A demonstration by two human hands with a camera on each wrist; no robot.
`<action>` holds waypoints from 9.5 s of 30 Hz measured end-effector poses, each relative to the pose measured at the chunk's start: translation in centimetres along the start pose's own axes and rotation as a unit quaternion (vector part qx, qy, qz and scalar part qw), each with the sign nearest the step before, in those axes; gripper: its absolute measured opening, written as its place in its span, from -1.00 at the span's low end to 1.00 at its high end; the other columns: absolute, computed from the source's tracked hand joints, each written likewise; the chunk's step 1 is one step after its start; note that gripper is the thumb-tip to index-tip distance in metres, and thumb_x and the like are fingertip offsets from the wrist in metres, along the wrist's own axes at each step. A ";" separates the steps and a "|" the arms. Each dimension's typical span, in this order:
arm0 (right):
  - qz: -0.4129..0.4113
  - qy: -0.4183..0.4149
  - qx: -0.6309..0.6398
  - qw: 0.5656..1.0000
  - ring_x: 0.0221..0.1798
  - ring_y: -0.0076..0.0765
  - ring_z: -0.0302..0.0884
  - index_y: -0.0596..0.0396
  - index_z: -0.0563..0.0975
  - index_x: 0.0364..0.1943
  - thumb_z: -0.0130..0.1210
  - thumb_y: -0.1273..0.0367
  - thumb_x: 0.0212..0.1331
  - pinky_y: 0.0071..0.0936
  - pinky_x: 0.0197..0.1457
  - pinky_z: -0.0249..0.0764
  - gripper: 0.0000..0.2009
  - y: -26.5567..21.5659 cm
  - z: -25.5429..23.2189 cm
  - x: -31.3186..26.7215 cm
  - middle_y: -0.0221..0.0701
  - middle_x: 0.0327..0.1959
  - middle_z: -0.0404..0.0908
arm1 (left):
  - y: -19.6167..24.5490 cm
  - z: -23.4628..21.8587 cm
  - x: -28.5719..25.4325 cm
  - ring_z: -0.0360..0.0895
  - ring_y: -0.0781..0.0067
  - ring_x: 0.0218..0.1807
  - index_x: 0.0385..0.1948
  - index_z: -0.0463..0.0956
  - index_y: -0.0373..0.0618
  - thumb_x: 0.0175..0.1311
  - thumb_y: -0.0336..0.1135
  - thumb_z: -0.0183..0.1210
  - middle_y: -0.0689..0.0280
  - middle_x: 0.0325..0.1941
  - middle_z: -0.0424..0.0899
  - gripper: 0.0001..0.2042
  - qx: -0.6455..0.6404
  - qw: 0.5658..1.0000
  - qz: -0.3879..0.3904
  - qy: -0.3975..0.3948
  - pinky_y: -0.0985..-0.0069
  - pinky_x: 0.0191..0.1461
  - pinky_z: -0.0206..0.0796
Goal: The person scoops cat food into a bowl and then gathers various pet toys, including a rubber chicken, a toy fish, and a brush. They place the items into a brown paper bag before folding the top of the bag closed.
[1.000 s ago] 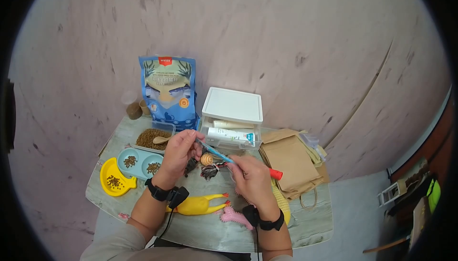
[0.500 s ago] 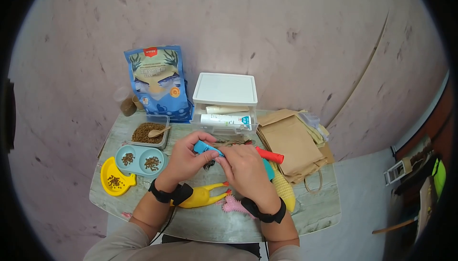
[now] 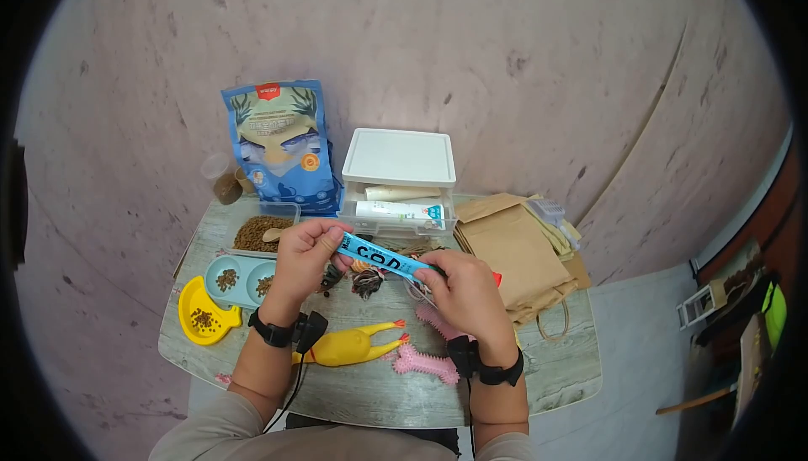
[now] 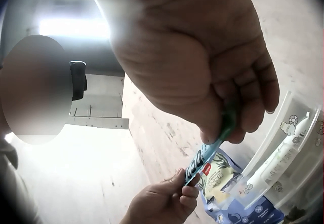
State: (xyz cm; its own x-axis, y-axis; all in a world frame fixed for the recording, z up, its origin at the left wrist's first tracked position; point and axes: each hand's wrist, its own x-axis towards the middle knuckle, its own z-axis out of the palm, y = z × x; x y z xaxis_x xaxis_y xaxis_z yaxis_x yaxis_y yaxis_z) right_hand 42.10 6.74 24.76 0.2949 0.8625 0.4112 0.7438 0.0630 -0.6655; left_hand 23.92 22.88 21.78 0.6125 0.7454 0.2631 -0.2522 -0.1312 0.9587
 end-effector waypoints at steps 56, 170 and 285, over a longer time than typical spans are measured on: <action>-0.173 -0.095 -0.146 0.969 -0.21 0.05 0.57 0.20 0.63 -0.26 0.18 0.40 0.14 -0.16 -0.08 0.49 -0.84 -0.6 3.5 6.0 -0.13 -0.35 0.63 | 0.9 -2.6 1.2 0.51 0.67 -0.43 -0.21 0.56 -0.27 0.36 -0.31 0.16 0.34 -0.42 0.65 -0.81 -0.006 0.999 -0.024 0.026 0.71 -0.35 0.37; 0.291 -0.089 0.595 0.743 -0.28 -0.34 0.61 0.21 0.30 0.21 0.01 0.47 0.29 -0.44 -0.11 0.55 -0.59 1.3 9.0 -0.6 -0.27 -0.27 0.60 | 0.2 -0.7 0.8 0.31 0.80 -0.49 -0.06 0.39 -0.07 0.34 -0.32 0.17 0.52 -0.41 0.42 -0.78 -0.048 0.997 -0.025 -0.049 0.75 -0.48 0.18; -0.084 -0.071 0.058 0.992 -0.22 -0.12 0.56 0.18 0.57 -0.03 0.12 0.42 0.26 -0.31 -0.10 0.46 -0.77 1.6 5.0 2.7 -0.20 -0.29 0.62 | 1.2 -0.7 0.2 0.56 -0.12 -0.18 -0.06 0.48 -0.18 0.33 -0.20 0.15 -0.01 -0.26 0.63 -0.71 0.318 0.932 0.036 -0.170 0.22 -0.13 0.38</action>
State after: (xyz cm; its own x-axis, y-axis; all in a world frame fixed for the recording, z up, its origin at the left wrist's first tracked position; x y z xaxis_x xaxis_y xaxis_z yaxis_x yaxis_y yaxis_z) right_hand 41.09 11.69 21.75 0.0784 0.8966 0.4358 0.6992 0.2621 -0.6651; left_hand 23.18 23.36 22.92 0.8401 0.4837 0.2453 0.1267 -0.6147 0.7785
